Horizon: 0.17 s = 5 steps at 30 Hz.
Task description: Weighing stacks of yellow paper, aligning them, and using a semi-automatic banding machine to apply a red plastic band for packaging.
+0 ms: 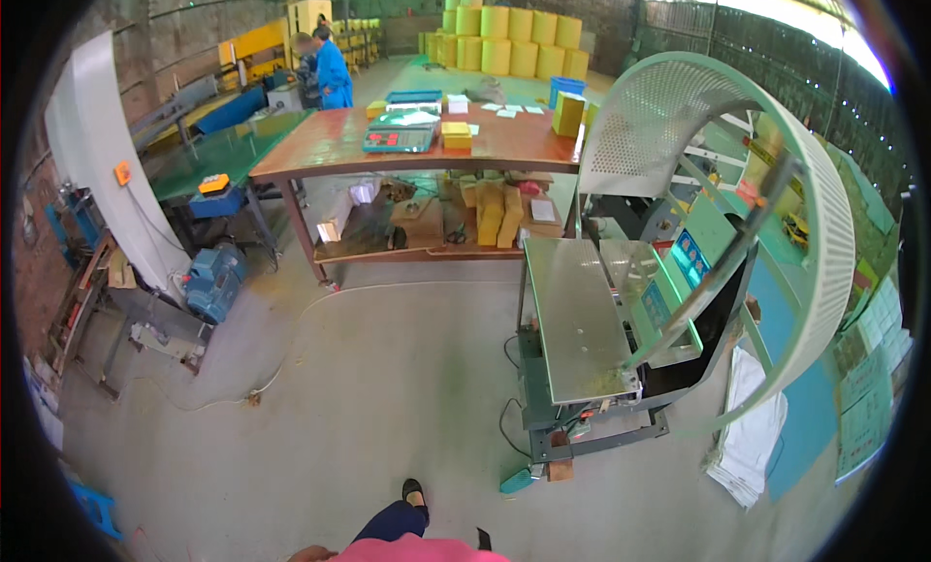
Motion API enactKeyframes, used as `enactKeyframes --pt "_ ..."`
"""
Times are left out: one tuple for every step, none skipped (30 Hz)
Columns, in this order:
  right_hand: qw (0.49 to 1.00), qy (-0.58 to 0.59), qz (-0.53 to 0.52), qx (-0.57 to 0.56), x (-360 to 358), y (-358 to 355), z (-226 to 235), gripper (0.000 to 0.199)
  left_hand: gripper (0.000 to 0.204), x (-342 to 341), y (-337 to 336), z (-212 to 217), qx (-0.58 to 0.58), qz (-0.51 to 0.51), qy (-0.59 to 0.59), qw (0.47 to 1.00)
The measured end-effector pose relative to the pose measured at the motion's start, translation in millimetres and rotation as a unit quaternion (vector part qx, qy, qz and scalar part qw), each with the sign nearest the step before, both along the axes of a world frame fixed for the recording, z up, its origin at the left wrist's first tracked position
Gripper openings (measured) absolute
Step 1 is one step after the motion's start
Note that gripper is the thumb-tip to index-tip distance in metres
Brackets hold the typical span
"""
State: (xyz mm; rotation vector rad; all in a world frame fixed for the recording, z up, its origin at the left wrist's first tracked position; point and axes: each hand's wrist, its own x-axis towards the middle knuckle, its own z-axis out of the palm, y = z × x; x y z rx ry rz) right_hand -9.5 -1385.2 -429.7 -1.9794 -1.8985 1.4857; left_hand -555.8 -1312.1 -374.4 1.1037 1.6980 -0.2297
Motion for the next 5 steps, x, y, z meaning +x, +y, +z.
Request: enactKeyframes --pt "1.0 0.005 0.011 -0.001 -14 20 0 0.039 0.034 -6 5 1 -0.024 0.066 -0.022 0.997" --pt "1.0 0.011 0.02 -0.002 -28 38 0 0.038 0.034 -12 12 4 -0.048 0.129 -0.041 0.99" --pt "0.999 0.007 0.03 0.007 -33 73 -8 0.037 0.034 12 77 24 -0.064 0.193 -0.07 0.977" --pt "0.999 0.015 0.044 0.012 -45 109 -16 0.036 0.036 6 108 24 -0.023 0.228 -0.097 0.969" --pt "0.999 0.015 0.038 0.008 -52 126 -8 0.036 0.039 -1 150 25 0.02 0.258 -0.122 0.958"
